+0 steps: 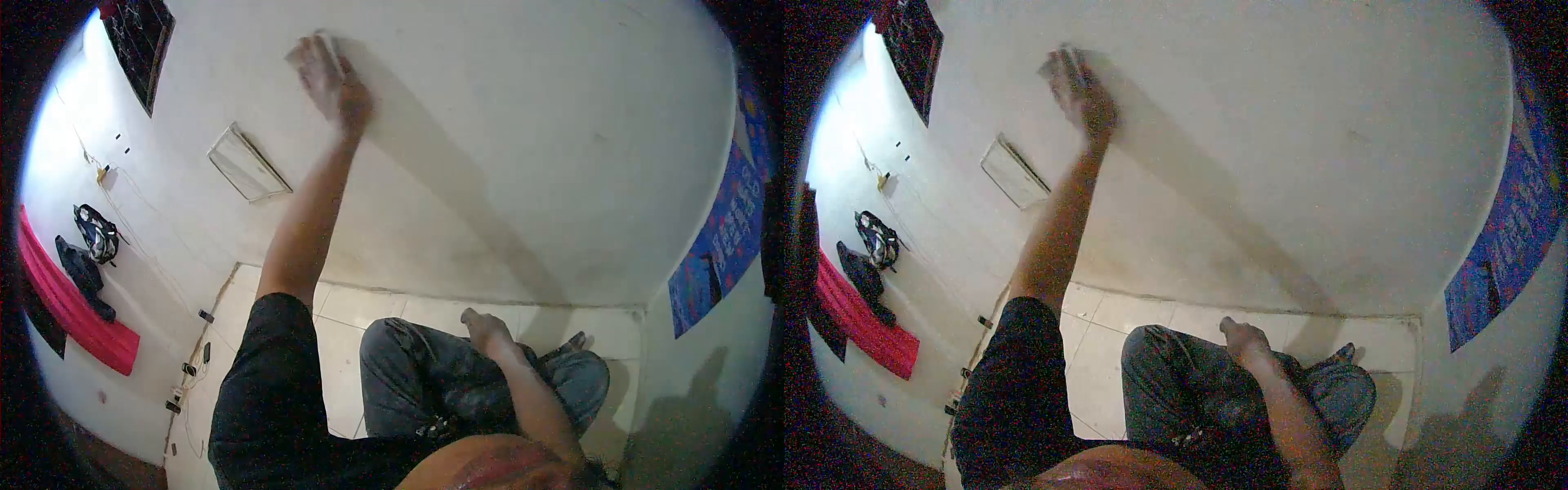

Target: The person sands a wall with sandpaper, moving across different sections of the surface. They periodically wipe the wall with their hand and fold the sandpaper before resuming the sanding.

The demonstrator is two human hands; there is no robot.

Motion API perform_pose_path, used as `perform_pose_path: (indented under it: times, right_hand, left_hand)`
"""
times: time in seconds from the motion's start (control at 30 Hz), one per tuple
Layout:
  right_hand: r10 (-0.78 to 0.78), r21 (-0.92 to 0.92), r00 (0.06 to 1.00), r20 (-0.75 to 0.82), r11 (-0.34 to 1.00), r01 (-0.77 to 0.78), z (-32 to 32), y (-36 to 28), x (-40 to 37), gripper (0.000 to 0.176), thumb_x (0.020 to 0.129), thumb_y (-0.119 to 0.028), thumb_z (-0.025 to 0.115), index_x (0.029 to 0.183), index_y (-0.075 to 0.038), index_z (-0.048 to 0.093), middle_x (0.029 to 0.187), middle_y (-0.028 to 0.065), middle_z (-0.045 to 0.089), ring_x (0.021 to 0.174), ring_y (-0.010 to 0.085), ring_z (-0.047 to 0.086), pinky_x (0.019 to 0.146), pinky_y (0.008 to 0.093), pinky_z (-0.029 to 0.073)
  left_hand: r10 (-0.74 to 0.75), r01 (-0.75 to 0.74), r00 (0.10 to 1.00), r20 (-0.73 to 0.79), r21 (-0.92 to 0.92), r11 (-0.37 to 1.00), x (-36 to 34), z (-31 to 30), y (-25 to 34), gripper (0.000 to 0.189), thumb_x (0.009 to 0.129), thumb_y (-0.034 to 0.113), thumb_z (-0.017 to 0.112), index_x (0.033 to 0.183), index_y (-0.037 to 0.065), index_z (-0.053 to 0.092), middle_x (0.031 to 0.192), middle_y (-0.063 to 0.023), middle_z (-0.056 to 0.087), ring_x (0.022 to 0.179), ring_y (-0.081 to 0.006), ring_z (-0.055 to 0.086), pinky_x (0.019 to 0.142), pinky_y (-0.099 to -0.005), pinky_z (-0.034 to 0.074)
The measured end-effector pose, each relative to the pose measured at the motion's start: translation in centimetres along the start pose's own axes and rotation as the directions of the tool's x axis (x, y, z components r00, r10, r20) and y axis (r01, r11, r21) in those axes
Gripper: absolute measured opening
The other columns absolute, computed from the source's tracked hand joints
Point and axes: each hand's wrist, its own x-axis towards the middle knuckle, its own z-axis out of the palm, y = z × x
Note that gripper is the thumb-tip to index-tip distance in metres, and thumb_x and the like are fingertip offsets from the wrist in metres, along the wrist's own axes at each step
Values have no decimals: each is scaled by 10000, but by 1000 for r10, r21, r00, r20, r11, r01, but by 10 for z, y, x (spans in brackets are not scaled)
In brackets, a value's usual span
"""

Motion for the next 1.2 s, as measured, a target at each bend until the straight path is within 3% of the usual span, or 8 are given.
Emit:
perform_pose_path:
  times: [0.13,0.27,0.33,0.5,0.7,0.93,1.03,1.2]
  right_hand:
    - [-69,58,997,-36,996,71,8,13,-1,374,872,-25,506,1242,-69,540,1157,215,635,1066,370,618,928,444,490]
    - [-61,48,997,49,997,58,24,38,15,517,788,83,566,1282,-62,519,1237,203,602,1134,330,598,957,418,492]
    - [-134,109,991,-30,985,137,31,48,11,481,791,64,578,1257,-46,536,1238,201,599,1148,340,587,973,420,482]
    - [-256,107,952,-169,955,276,31,41,5,467,767,58,598,1223,-24,551,1211,209,598,1158,381,562,1007,432,456]
    - [-295,57,942,-162,950,308,26,31,7,481,748,75,574,1218,-22,546,1240,224,581,1204,389,527,1026,433,440]
    - [-214,22,970,-120,976,218,36,45,20,455,771,75,484,1206,-30,567,1213,221,601,1169,386,549,1011,434,442]
    - [-255,57,948,-190,961,270,37,48,14,435,779,64,455,1188,-13,582,1191,221,615,1144,386,563,1006,439,441]
    - [-237,89,952,-193,962,258,19,28,7,422,771,62,463,1171,3,586,1189,225,617,1158,383,558,1028,440,429]
  left_hand:
    - [489,-423,834,256,-274,864,-69,-27,50,756,797,110,624,1496,121,337,1557,-117,321,1445,-314,281,1186,-498,147]
    - [851,-727,338,401,-464,507,-41,-44,47,780,771,173,621,1499,172,341,1558,-13,332,1450,-219,280,1196,-457,192]
    - [898,-778,363,248,-449,439,-1,-30,20,753,776,181,623,1485,157,369,1553,-12,342,1445,-232,288,1192,-460,202]
    - [417,-418,908,28,88,904,121,-2,-55,462,1024,162,374,1475,64,365,1550,-174,304,1456,-371,207,1190,-461,146]
    - [363,-366,930,-57,-214,906,32,-2,43,520,931,182,532,1440,130,441,1529,-132,361,1437,-360,273,1151,-556,190]
    - [921,-699,259,291,-601,387,-89,-36,89,706,784,171,615,1461,169,414,1551,-86,340,1429,-291,324,1175,-515,199]
    - [936,-702,269,227,-620,352,-39,-25,70,696,802,176,595,1470,162,398,1542,-91,354,1428,-300,320,1176,-499,209]
    - [488,-493,866,106,32,869,106,-7,34,454,1002,120,400,1450,44,404,1527,-181,347,1457,-362,220,1185,-461,167]
